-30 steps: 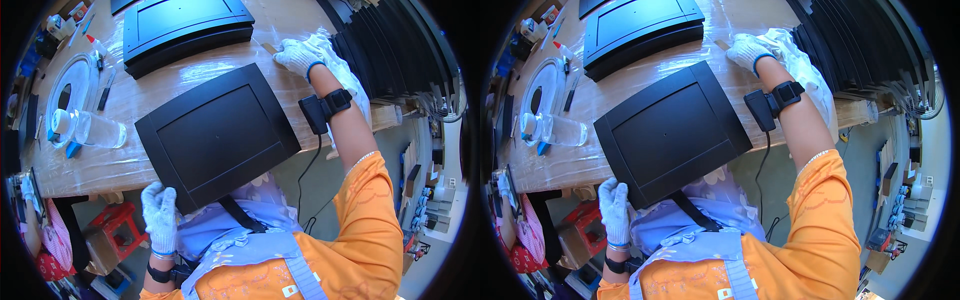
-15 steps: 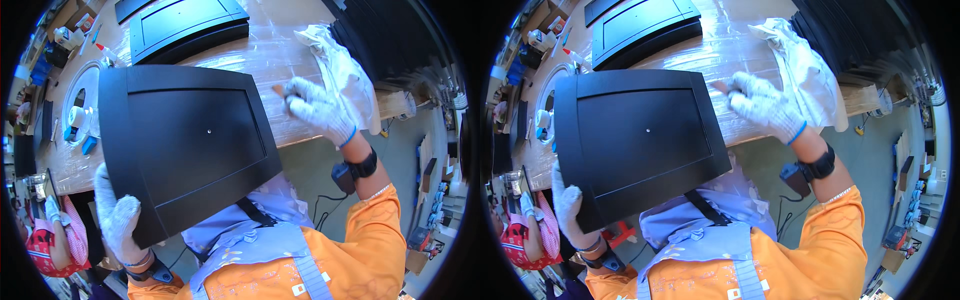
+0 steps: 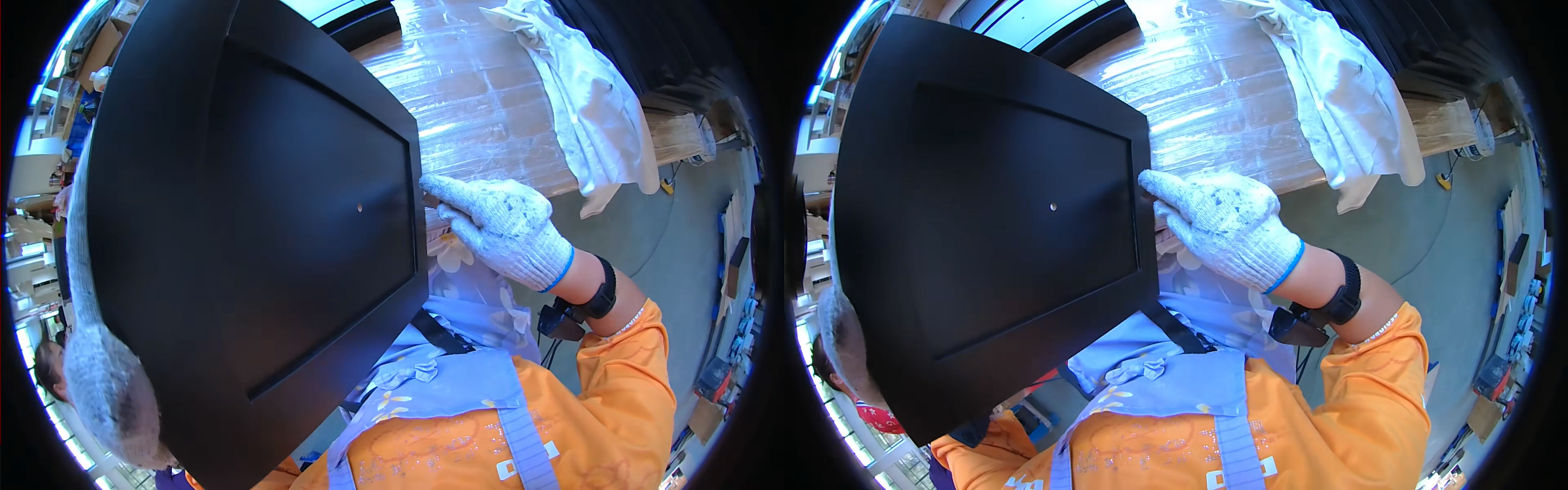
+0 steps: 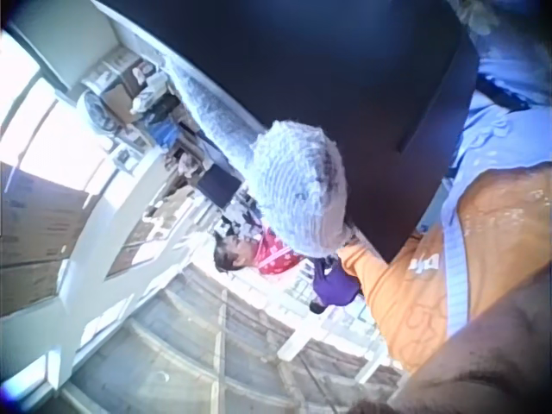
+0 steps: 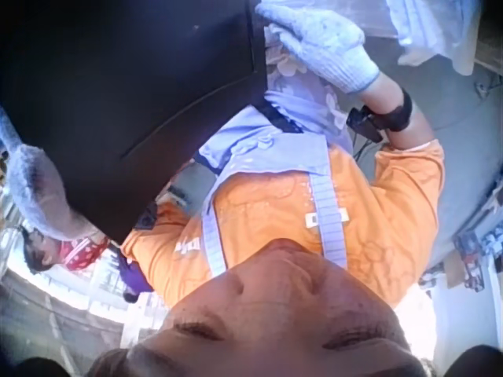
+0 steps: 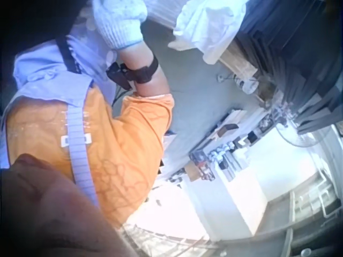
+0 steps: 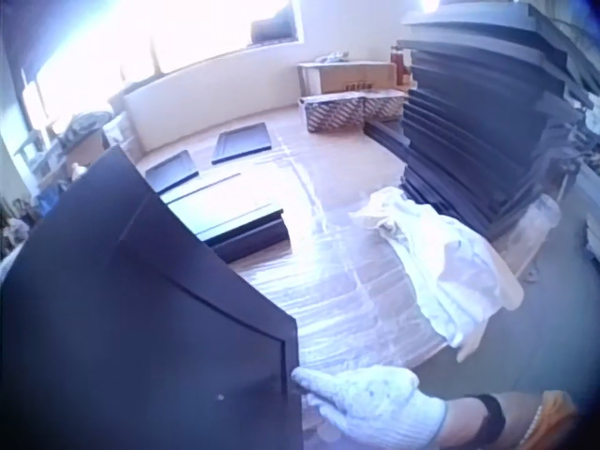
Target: Wiping and cleaning black cabinet door panels with a cloth and a scraper.
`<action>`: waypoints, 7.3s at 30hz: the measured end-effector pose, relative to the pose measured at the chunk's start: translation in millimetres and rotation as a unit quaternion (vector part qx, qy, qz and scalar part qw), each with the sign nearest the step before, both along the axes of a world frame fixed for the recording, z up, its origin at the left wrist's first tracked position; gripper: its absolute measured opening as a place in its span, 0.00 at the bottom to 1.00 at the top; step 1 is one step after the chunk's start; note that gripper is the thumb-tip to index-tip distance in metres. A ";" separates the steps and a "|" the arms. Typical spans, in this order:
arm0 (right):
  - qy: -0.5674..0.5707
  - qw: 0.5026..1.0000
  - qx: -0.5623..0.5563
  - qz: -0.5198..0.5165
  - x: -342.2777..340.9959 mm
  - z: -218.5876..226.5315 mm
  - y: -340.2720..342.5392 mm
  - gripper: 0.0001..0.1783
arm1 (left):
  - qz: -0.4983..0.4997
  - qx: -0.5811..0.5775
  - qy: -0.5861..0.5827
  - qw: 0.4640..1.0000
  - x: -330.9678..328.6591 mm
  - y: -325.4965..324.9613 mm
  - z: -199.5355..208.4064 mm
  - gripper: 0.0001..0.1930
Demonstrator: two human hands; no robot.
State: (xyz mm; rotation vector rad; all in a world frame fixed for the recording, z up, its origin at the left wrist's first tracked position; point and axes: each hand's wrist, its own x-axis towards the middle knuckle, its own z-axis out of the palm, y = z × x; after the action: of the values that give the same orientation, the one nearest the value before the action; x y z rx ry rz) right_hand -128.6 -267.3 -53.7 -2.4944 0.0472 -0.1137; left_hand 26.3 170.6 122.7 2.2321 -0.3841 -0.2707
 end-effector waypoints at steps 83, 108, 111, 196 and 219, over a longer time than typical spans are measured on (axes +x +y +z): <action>-0.008 0.998 -0.051 0.018 -35.3 3.7 25.0 0.17 | -0.007 -0.171 0.115 0.978 -81.5 -121.0 -97.2 0.21; 0.015 1.000 0.013 0.007 -43.6 -15.0 24.1 0.19 | -0.003 -0.058 0.020 0.998 -8.5 -72.6 -50.3 0.19; 0.037 0.989 0.138 0.027 -38.4 -19.2 19.6 0.21 | 0.019 -0.026 -0.009 0.999 -12.8 -61.3 -21.3 0.18; -0.070 0.986 -0.151 0.020 -41.7 0.5 29.8 0.27 | 0.078 0.016 -0.050 0.996 -1.0 -27.4 -9.7 0.12; 0.250 0.511 0.822 -0.018 -105.5 -32.0 14.8 0.14 | 0.232 -0.399 0.245 0.852 -106.1 -132.5 -70.8 0.17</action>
State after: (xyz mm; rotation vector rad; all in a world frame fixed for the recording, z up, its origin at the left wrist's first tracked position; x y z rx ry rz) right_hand -234.1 -252.5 -85.7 -0.4787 0.2888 0.4573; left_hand -79.8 38.1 51.9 1.3014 0.2927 -0.3292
